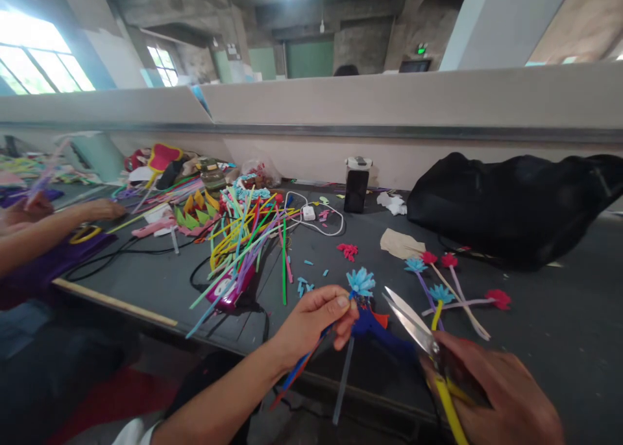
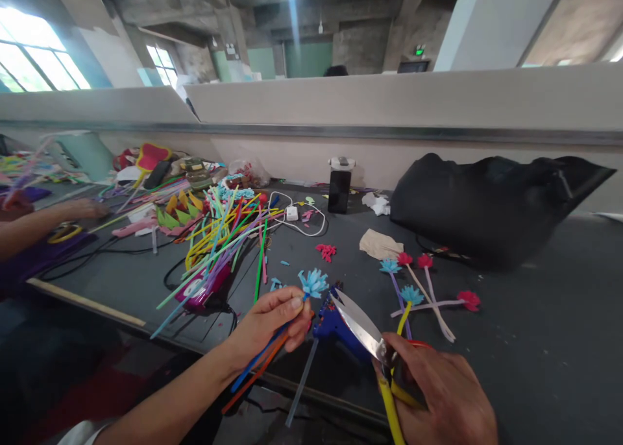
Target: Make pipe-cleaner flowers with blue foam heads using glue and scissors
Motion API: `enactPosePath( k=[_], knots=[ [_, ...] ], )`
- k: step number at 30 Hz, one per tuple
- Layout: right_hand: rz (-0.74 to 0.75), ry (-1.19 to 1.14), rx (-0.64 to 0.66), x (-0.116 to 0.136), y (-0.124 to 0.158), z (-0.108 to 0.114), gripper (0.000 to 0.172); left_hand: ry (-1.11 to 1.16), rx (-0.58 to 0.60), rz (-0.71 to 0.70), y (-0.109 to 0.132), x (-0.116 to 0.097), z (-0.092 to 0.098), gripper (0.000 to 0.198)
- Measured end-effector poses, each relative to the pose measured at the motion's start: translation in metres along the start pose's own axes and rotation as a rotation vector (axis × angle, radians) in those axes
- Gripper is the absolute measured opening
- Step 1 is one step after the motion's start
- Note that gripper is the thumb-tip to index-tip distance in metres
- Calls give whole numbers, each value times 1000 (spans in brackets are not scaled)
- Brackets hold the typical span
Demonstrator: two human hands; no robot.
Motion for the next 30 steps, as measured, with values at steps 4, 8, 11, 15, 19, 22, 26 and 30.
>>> enactPosePath(
  k=[4, 8, 11, 15, 19, 22, 26, 30],
  knots=[
    [-66, 2, -52, 1, -1, 0, 26, -137, -108, -98, -5, 2, -1, 21],
    [-118, 39, -63, 0, 0, -2, 27, -114, -159, -59, -10, 0, -5, 25],
    [-90, 36, -68, -2, 1, -1, 27, -71, -155, -68, -11, -2, -9, 25],
    [-99, 37, -66, -5, 4, -1, 28, -86, -125, -63, -11, -3, -10, 26],
    [-93, 32, -59, -9, 6, -1, 26, -156, -132, -11, -10, -4, -7, 29],
    [-53, 26, -30, -12, 7, -1, 27, -272, -151, 12, -6, -9, -5, 27],
    [-12, 56, 3, -17, 12, 0, 32, -467, -198, -47, 0, -17, -4, 23],
    [35, 87, 34, -19, 14, 1, 36, -538, -221, -81, 4, -20, -1, 22]
  ],
)
Point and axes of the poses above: each hand's wrist, its own y-axis away from the middle knuckle, its own z-axis out of the back of the hand, x = y × z, the point moved 1 cm from there along -y, towards the middle knuckle, and after that the axes turned 7 degrees about z, right-handed, at the moved point
